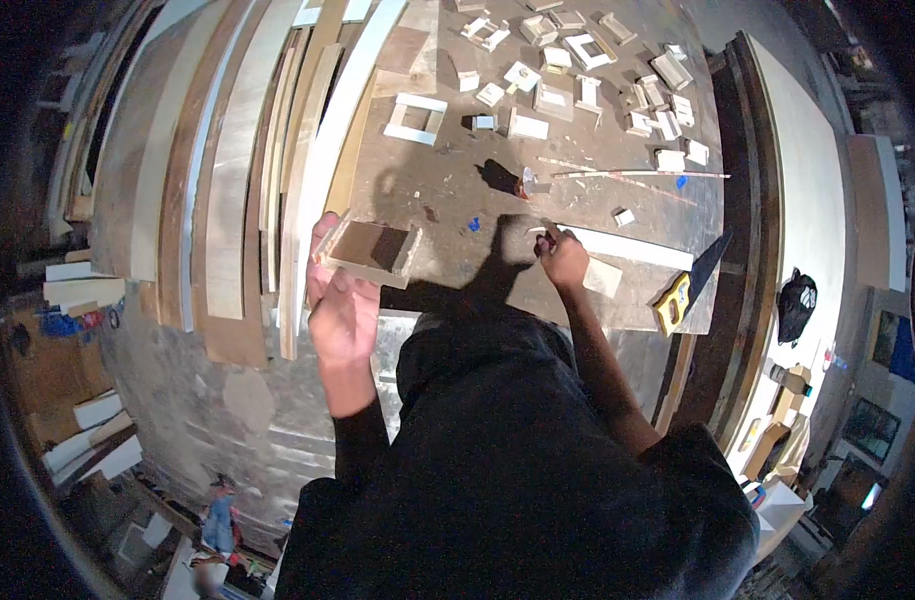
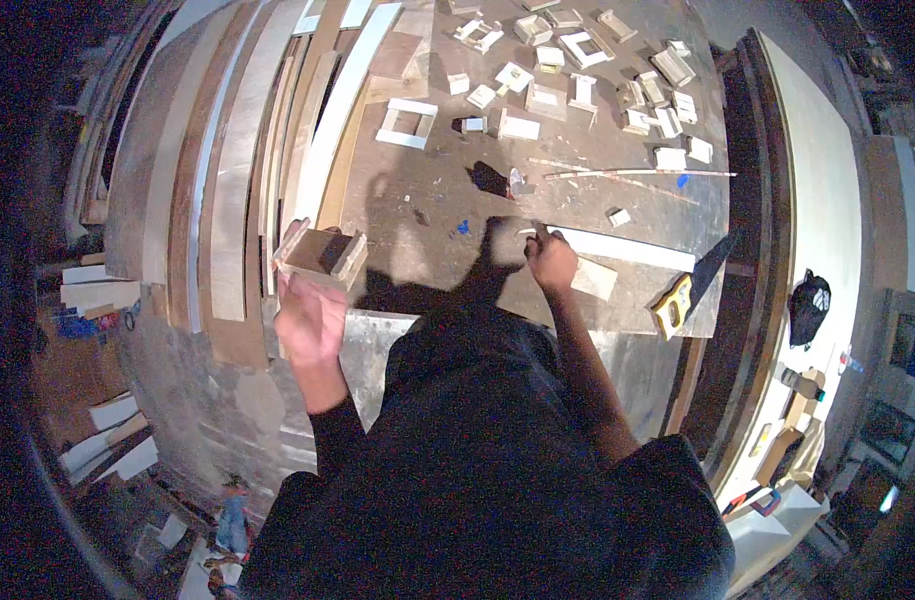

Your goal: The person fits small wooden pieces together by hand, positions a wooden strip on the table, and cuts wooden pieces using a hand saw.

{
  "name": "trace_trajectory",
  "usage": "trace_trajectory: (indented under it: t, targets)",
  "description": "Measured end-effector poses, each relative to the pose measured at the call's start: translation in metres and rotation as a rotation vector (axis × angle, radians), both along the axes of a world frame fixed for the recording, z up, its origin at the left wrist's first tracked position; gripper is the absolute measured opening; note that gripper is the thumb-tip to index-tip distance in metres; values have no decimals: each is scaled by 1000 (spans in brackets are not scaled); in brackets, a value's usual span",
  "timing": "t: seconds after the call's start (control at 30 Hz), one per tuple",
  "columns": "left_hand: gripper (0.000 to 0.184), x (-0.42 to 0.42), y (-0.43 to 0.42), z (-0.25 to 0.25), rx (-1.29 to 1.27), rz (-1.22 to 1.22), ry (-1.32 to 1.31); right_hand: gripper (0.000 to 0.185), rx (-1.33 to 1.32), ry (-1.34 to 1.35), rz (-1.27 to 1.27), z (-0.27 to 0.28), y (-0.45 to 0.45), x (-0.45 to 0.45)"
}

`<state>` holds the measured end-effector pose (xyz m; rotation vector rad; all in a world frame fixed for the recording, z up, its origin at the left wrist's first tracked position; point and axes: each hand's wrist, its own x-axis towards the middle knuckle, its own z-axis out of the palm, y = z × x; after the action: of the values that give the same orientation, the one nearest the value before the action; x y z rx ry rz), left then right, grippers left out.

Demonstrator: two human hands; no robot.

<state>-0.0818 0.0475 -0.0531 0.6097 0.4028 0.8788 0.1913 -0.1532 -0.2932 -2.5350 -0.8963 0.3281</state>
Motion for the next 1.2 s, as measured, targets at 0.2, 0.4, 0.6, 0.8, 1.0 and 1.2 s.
trace_trajectory:
  t: [0.2,0.4,0.6,0.8,1.0,1.2]
  targets:
    - [74,-7,9,0,9,96,-7,25,49,-95,37,-19,14,11]
    - [58,-12,21,-3,70,175,21,20,-30,-85,83,-24,13,16]
    - [56,-8,21,-7,78,194,116,26,-106,181,147,0,53,-18]
    - [62,-17,9,-6,75,194,277,23,-12,212,396,-50,188,-72]
    - [73,-15,-9,8,-39,263,376,26,-58,87,411,-60,245,-77]
    - [81,7,-1,6,-162,229,333,30,5,-66,467,-75,242,-77]
